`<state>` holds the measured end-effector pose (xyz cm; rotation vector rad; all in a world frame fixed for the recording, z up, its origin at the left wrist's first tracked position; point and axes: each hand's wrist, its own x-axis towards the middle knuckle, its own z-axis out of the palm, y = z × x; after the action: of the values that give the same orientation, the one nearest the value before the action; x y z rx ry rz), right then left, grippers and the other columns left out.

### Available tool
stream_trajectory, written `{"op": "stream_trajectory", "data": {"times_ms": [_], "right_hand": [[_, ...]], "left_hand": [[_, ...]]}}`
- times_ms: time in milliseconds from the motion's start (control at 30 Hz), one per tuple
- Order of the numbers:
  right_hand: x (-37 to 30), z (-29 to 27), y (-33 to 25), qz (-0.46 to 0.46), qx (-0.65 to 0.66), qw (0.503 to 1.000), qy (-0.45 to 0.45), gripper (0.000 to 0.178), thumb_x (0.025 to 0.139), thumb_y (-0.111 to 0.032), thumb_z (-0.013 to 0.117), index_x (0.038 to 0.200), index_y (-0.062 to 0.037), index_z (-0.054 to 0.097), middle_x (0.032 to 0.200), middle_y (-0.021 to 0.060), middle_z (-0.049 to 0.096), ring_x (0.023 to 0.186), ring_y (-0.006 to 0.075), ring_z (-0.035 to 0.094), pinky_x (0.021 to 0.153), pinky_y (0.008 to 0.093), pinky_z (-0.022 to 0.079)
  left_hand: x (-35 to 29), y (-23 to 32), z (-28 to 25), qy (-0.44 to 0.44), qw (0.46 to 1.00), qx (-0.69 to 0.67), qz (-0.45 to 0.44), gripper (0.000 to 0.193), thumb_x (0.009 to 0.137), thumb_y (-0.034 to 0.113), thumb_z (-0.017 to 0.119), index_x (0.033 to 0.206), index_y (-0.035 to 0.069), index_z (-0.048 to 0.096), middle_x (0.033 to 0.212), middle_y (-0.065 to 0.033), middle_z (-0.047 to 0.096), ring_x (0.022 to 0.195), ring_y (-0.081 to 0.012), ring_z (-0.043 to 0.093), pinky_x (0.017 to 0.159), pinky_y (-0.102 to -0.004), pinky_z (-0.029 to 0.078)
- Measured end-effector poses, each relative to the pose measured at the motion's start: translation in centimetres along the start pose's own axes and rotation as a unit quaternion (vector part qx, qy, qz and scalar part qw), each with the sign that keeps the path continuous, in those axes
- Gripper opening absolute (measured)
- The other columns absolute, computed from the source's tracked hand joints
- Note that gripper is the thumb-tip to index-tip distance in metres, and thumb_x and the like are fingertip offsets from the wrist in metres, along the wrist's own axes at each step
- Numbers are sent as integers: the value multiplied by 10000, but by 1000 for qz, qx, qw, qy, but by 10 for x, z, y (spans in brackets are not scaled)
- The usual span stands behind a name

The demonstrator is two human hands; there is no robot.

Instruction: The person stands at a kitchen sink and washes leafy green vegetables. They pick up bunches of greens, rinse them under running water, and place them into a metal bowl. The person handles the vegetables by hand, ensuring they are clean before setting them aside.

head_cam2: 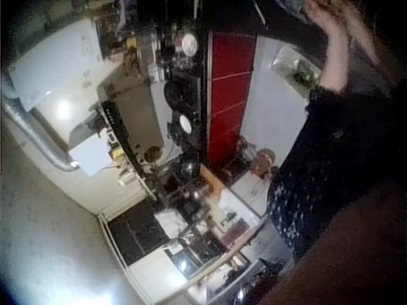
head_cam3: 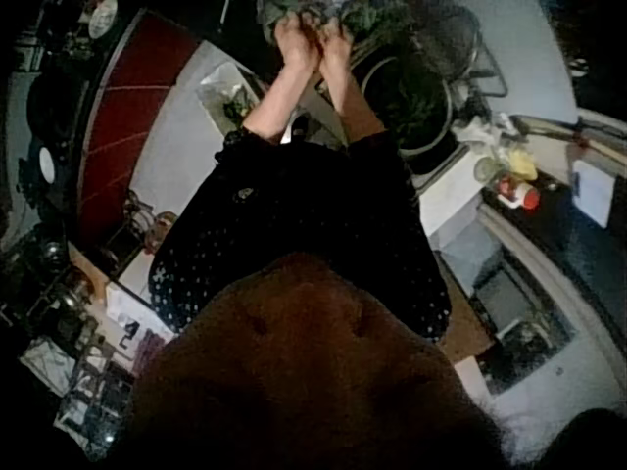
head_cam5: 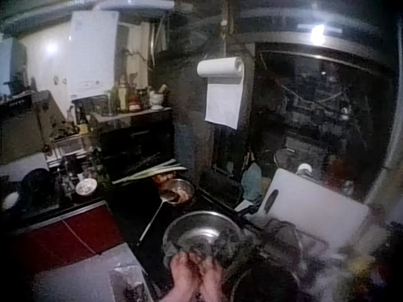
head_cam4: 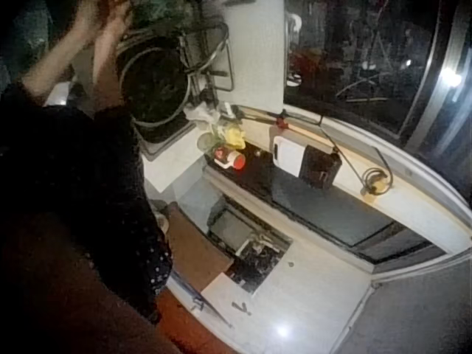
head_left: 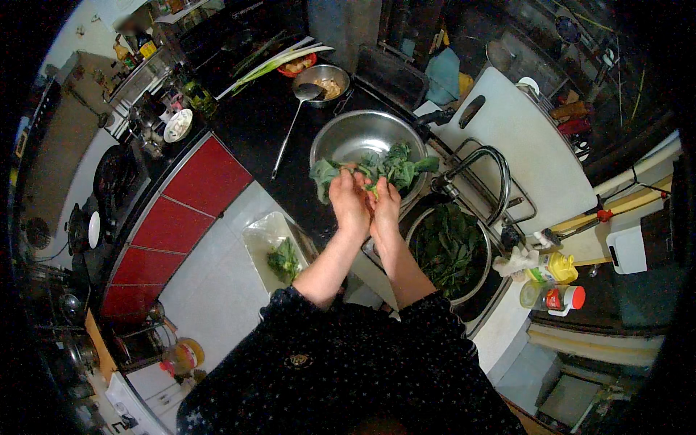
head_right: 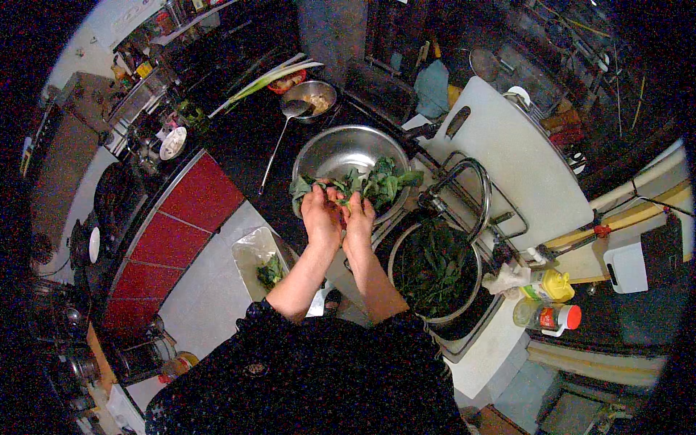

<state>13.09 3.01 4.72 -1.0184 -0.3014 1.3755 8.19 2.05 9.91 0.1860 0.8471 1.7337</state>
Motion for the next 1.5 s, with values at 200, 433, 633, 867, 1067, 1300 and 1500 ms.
{"op": "stream_trajectory", "data": {"times_ms": [200, 433, 633, 867, 1067, 1300, 1500], "right_hand": [[-3, -2, 0, -4, -39, 996, -76, 212, 984, -257, 473, 957, -55, 530, 883, 14, 530, 767, 100, 498, 635, 268, 422], [-8, -4, -14, 157, 134, 975, -83, 225, 972, -271, 472, 909, -60, 521, 821, 24, 565, 742, 136, 561, 611, 275, 455], [5, -10, 0, 238, 186, 952, -55, 195, 963, -227, 478, 848, -77, 527, 717, 5, 524, 620, 119, 518, 521, 250, 426], [10, -19, 14, -196, -377, 904, -37, 265, 903, -257, 562, 890, 7, 553, 646, 121, 583, 615, 261, 582, 602, 413, 471], [61, -42, -43, -342, -541, 767, -32, 252, 892, -238, 606, 905, 10, 564, 712, 57, 587, 614, 163, 545, 589, 344, 451], [15, -16, -44, -497, -470, 723, -93, 256, 763, -160, 703, 983, -73, 608, 763, 103, 584, 650, 315, 602, 557, 383, 473], [-3, -27, -37, -434, -567, 677, -177, 303, 722, -82, 692, 1011, -78, 601, 955, 117, 528, 829, 316, 604, 659, 359, 502]], "left_hand": [[18, 0, -3, -66, 996, -51, 22, 292, 991, 292, 436, 1008, 2, 476, 623, 7, 369, 553, -105, 360, 453, -249, 280], [16, 2, 3, -82, 996, -25, -1, 261, 995, 270, 425, 898, 33, 476, 594, 18, 339, 484, -101, 294, 442, -259, 269], [13, -2, -11, -105, 994, 14, -19, 236, 995, 231, 424, 869, 41, 487, 582, 11, 351, 473, -101, 298, 422, -263, 259], [6, -4, -19, -72, 996, 54, -1, 231, 986, 224, 443, 857, 42, 502, 560, 5, 400, 422, -108, 330, 391, -261, 268], [-4, -12, -51, -36, 981, 192, -15, 219, 968, 237, 482, 852, 51, 484, 536, -18, 438, 398, -122, 376, 392, -275, 319], [35, 16, -21, -92, 982, 150, -70, 217, 930, 246, 575, 882, 46, 508, 724, -12, 509, 567, -86, 422, 494, -242, 364], [35, -3, -39, -86, 975, 162, -124, 95, 890, 124, 623, 887, 59, 553, 760, -6, 551, 604, -90, 478, 518, -232, 392]]}}
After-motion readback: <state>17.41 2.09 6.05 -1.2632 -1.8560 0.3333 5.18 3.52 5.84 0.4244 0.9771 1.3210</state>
